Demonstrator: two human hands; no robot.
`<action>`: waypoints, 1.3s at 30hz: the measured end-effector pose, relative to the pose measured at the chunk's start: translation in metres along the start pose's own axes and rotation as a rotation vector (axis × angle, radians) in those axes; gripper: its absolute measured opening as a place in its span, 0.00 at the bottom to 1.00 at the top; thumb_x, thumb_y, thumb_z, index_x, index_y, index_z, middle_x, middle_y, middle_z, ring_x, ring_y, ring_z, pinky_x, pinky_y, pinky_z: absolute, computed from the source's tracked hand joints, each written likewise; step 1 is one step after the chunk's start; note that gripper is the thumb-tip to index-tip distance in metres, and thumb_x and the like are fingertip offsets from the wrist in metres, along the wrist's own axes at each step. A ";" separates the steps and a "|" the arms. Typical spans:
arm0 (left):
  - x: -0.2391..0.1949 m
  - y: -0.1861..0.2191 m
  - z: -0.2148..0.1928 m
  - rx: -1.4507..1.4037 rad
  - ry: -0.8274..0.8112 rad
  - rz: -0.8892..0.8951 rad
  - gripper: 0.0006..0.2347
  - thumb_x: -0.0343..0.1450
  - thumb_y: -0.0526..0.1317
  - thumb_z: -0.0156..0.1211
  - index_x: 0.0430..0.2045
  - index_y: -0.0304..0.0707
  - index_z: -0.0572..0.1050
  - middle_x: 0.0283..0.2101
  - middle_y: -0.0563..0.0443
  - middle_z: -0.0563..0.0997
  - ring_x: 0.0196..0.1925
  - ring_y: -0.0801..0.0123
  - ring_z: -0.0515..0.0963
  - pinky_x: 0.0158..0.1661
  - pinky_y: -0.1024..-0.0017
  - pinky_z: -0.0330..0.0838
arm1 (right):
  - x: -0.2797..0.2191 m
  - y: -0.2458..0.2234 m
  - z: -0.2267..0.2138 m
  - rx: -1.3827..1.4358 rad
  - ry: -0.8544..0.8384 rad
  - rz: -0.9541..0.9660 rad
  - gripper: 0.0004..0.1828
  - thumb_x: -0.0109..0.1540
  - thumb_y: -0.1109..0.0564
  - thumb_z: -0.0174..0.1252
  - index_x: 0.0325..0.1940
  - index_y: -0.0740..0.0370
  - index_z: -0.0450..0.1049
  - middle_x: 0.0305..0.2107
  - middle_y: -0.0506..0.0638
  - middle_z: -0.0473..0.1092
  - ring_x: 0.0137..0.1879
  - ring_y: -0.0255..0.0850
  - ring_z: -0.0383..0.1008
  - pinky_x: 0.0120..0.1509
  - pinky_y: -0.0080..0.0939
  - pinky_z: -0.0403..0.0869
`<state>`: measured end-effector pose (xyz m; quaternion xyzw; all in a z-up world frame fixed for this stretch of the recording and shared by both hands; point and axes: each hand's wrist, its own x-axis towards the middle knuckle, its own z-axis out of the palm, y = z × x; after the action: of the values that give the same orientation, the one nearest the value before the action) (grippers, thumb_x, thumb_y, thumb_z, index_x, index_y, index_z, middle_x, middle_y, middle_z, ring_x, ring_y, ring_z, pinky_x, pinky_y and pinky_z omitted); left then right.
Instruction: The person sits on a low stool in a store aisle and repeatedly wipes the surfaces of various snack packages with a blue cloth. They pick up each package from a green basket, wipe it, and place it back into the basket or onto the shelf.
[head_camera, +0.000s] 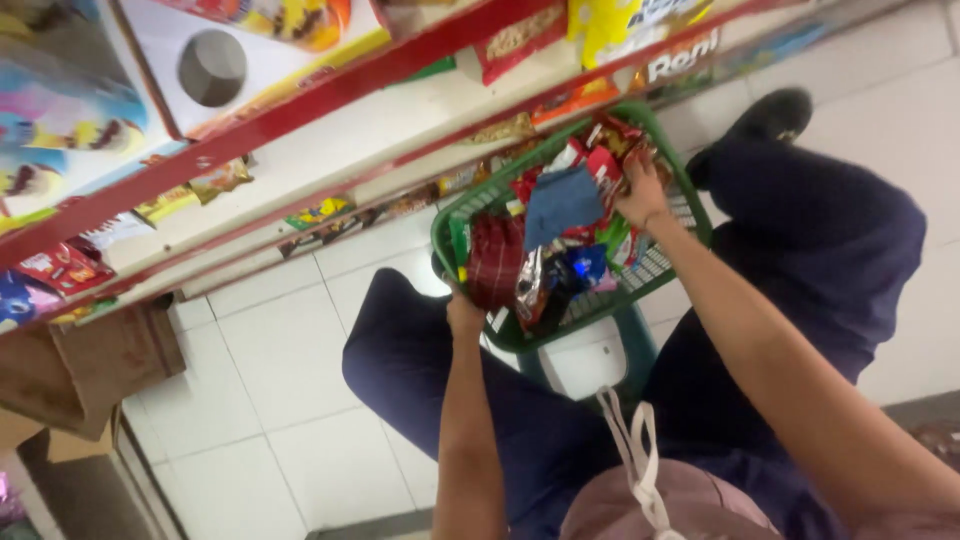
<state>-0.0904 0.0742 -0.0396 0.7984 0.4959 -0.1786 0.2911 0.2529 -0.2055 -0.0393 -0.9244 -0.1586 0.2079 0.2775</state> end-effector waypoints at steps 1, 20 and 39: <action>-0.001 -0.005 0.005 -0.008 0.000 0.022 0.48 0.61 0.47 0.76 0.72 0.45 0.45 0.41 0.31 0.83 0.45 0.37 0.82 0.47 0.51 0.77 | 0.003 -0.001 0.001 0.013 -0.012 -0.001 0.50 0.52 0.54 0.67 0.76 0.63 0.54 0.68 0.70 0.53 0.68 0.66 0.61 0.69 0.57 0.68; -0.019 0.090 -0.014 0.079 0.261 0.294 0.42 0.63 0.29 0.64 0.75 0.43 0.48 0.60 0.28 0.72 0.57 0.40 0.76 0.56 0.54 0.74 | 0.031 0.093 0.012 -0.063 -0.153 0.133 0.22 0.58 0.49 0.70 0.50 0.65 0.78 0.42 0.61 0.78 0.48 0.55 0.80 0.57 0.50 0.77; -0.010 0.275 -0.009 -0.129 -0.144 0.600 0.20 0.66 0.40 0.64 0.55 0.56 0.78 0.46 0.46 0.85 0.55 0.51 0.81 0.68 0.28 0.41 | -0.076 0.007 -0.095 0.439 0.505 0.002 0.10 0.71 0.59 0.60 0.44 0.67 0.68 0.27 0.53 0.67 0.34 0.36 0.65 0.38 0.39 0.66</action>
<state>0.1513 -0.0199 0.0524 0.8743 0.2267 -0.1091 0.4151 0.2333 -0.2853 0.0515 -0.8651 -0.0353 0.0016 0.5004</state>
